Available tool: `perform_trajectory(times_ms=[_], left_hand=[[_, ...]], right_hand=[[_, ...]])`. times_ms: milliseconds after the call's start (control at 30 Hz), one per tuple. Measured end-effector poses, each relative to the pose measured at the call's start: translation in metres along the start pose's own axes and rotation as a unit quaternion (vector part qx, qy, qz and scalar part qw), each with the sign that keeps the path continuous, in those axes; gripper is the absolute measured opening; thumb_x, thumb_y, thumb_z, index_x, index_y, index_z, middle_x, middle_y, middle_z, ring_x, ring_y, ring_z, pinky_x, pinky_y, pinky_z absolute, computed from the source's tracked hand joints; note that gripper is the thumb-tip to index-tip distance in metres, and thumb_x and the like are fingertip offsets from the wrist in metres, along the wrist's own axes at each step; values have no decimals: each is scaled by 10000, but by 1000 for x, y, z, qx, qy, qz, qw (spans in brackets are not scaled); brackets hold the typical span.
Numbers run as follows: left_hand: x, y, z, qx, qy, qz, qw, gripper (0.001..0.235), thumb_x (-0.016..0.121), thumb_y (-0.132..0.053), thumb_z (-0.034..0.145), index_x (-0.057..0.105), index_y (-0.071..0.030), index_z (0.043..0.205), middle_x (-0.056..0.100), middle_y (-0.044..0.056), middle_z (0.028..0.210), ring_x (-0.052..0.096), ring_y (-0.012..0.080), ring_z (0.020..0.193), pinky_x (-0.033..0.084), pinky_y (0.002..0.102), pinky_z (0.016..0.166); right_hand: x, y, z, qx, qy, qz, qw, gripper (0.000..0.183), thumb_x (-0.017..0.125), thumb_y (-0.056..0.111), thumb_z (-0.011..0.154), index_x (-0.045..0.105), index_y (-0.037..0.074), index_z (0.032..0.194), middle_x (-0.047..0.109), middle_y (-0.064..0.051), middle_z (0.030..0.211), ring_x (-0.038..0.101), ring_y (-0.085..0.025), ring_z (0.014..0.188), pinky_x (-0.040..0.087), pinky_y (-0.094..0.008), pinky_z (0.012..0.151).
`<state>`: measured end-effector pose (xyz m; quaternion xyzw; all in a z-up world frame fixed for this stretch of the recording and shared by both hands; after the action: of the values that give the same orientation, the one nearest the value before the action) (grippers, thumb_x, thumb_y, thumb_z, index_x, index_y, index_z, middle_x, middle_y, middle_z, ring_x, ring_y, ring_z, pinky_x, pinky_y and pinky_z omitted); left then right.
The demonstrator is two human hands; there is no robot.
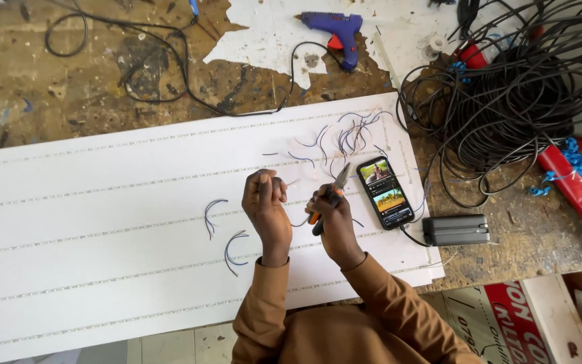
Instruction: Stripping insulation from the ends of multiple small electrical wires using a wire stripper tool on a cluttered workbench.
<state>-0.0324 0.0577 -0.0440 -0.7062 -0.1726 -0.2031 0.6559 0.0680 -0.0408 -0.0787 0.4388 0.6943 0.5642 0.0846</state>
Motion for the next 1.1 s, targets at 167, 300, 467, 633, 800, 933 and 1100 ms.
perform_trajectory(times_ms=[167,300,467,633,800,933,1100], left_hand=[[16,10,19,-58,77,119,988,268,661,-232,1166,792,2,1173,635,56,752,660,171,833,475,251,677],[31,1,42,-32,177,197,964,326,676,-268,1165,801,-16,1328,839,145,944,765,178,967,543,252,775],[-5,-14,53,7,206,404,891,911,582,-511,1166,244,90,1763,298,476,1751,418,648,1577,471,647,1270],[-40,-54,45,61,211,394,892,698,568,-393,1196,458,92,1685,452,410,1701,450,591,1577,482,599,1276],[-94,-62,38,4,172,429,887,541,595,-447,1167,680,-52,1528,702,193,1505,637,397,1481,579,493,1202],[-127,-67,35,9,135,450,883,527,599,-458,1170,690,-63,1508,726,189,1472,665,384,1451,589,478,1181],[-158,-55,53,21,102,536,838,366,648,-163,1135,714,-96,1489,730,145,1442,674,384,1408,611,456,1150]], right_hand=[[-41,-30,3,-36,22,-154,987,207,725,-9,945,654,82,1116,648,-102,1011,600,-211,886,497,-376,793],[-48,-52,2,-56,75,-304,948,218,745,24,997,741,77,1208,712,-171,1149,689,-336,1068,548,-475,991],[-37,-40,-23,-66,119,-380,915,185,762,181,1076,766,118,1249,704,-183,1200,693,-377,1188,550,-464,1032],[-34,-38,-15,-171,163,-474,848,274,694,334,1146,763,71,1120,729,-163,1106,683,-438,1209,538,-541,1030],[-18,-17,-4,-193,194,-519,810,287,724,375,1126,738,109,1018,702,-81,969,689,-353,1085,568,-475,935],[-26,-24,3,-162,248,-495,817,250,749,327,1112,723,96,1019,684,-103,954,681,-381,1079,561,-511,934],[-21,-14,2,-1,440,-585,681,392,653,419,1131,685,81,1326,754,-222,1171,704,-474,1257,551,-633,1061]])
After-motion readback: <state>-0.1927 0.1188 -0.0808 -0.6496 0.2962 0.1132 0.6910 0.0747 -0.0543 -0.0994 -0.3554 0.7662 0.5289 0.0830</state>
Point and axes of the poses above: each hand's wrist, its own z-axis towards the middle knuckle, its own x-axis out of the palm, y = z × x, the point moved 4 cm from there along z, towards the middle knuckle
